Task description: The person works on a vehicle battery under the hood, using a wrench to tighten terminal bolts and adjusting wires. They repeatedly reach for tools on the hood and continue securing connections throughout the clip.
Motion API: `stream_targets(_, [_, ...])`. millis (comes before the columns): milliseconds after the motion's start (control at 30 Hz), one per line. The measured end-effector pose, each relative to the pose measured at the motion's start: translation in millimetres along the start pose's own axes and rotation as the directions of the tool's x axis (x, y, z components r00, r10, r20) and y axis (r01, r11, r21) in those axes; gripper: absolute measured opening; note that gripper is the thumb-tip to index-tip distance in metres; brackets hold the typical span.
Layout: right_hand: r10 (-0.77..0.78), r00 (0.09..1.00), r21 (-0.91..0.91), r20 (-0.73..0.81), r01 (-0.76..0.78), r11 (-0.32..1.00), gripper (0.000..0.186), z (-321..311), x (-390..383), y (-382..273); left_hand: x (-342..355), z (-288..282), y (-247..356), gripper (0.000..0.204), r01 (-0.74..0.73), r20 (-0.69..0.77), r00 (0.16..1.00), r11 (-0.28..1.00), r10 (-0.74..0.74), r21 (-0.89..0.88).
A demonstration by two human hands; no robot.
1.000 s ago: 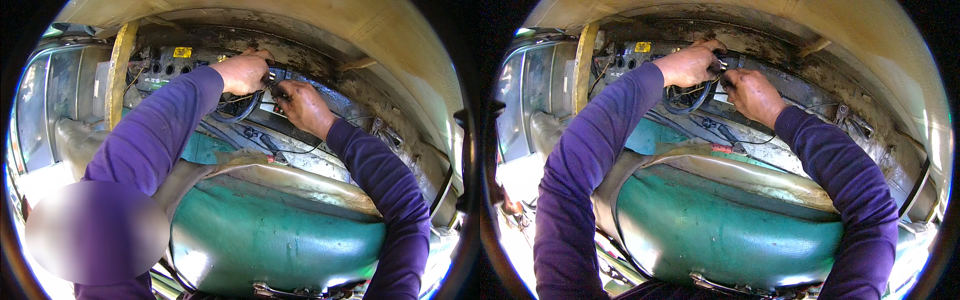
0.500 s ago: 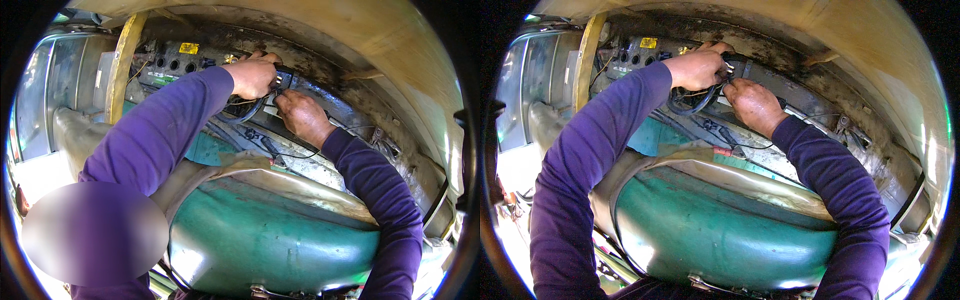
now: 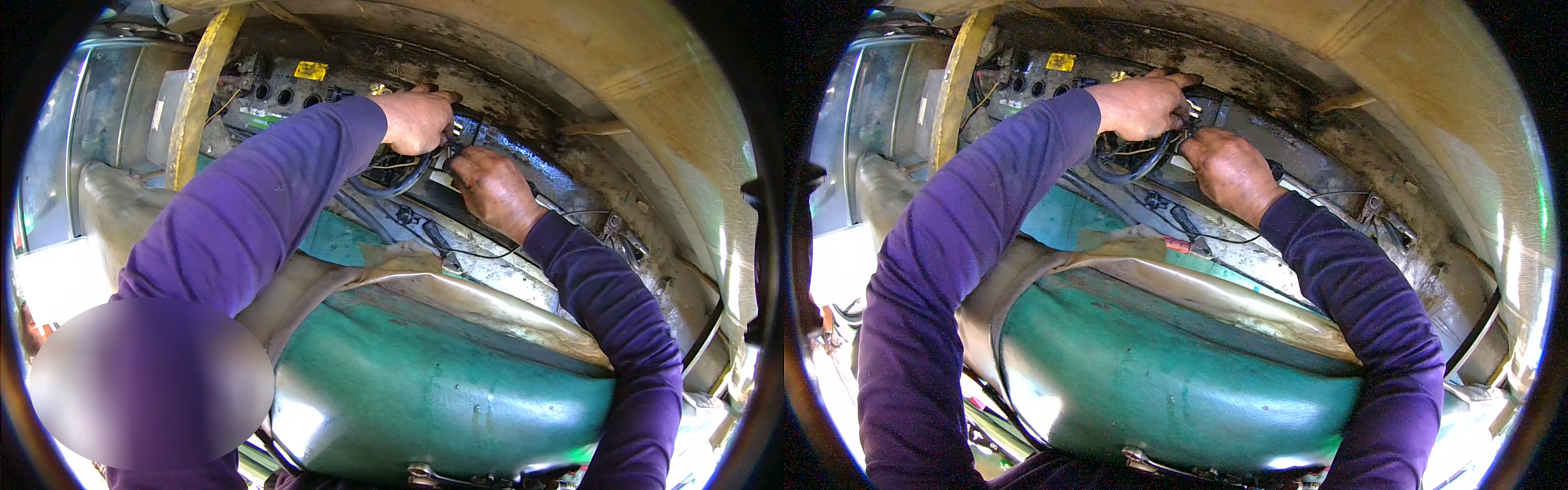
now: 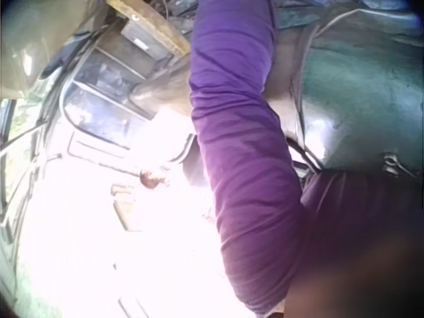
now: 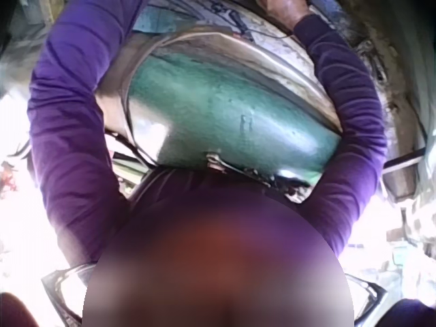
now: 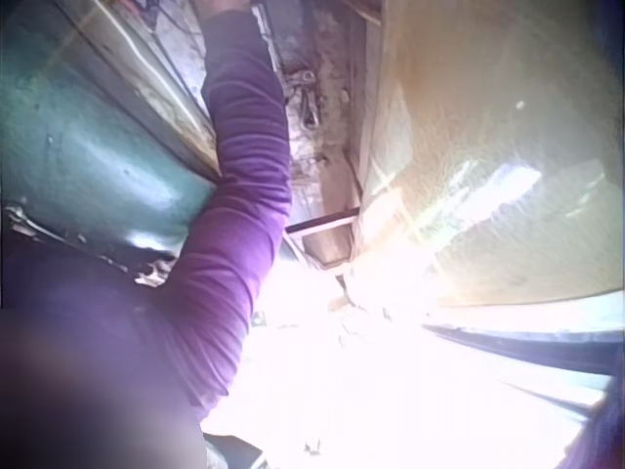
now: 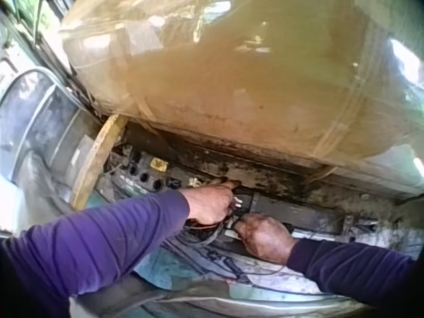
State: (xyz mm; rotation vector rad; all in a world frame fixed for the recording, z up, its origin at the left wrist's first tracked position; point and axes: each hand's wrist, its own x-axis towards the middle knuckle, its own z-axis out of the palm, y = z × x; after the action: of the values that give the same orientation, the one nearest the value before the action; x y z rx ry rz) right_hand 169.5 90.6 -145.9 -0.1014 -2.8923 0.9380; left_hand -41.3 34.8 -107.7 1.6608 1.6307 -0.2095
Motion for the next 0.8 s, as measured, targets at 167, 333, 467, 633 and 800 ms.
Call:
stream_targets(167, [0.065, 0.991, -0.017, 0.114, -0.063, 0.998, 0.022, -5.1, 0.2, 2.9, -1.8, 0.3, -3.9, 0.030, -0.054, -0.063, 0.997, 0.998, 0.053, -0.017])
stream_targets(333, [-0.033, 0.996, -0.014, 0.081, 0.035, 0.999, 0.025, -10.2, 0.7, 7.0, -0.6, 2.4, -7.4, 0.030, -0.064, -0.095, 0.993, 0.998, 0.064, 0.001])
stream_targets(467, [-0.030, 0.989, -0.031, 0.148, 0.035, 0.999, 0.025, -16.0, 2.6, 9.4, 1.8, 1.2, -7.2, 0.030, -0.041, -0.061, 0.997, 0.998, 0.039, -0.040])
stream_targets(633, [0.058, 0.995, 0.155, 0.076, -0.069, 0.985, 0.025, -21.0, 10.7, 6.2, 4.6, -4.7, -6.4, 0.030, 0.022, 0.067, 0.998, 0.995, -0.015, -0.100])
stream_targets(800, [0.311, 0.950, 0.230, 0.036, -0.310, 0.922, 0.026, -18.0, 14.8, -8.1, 6.9, -5.1, -6.8, 0.032, 0.054, 0.084, 0.995, 0.994, -0.046, -0.091])
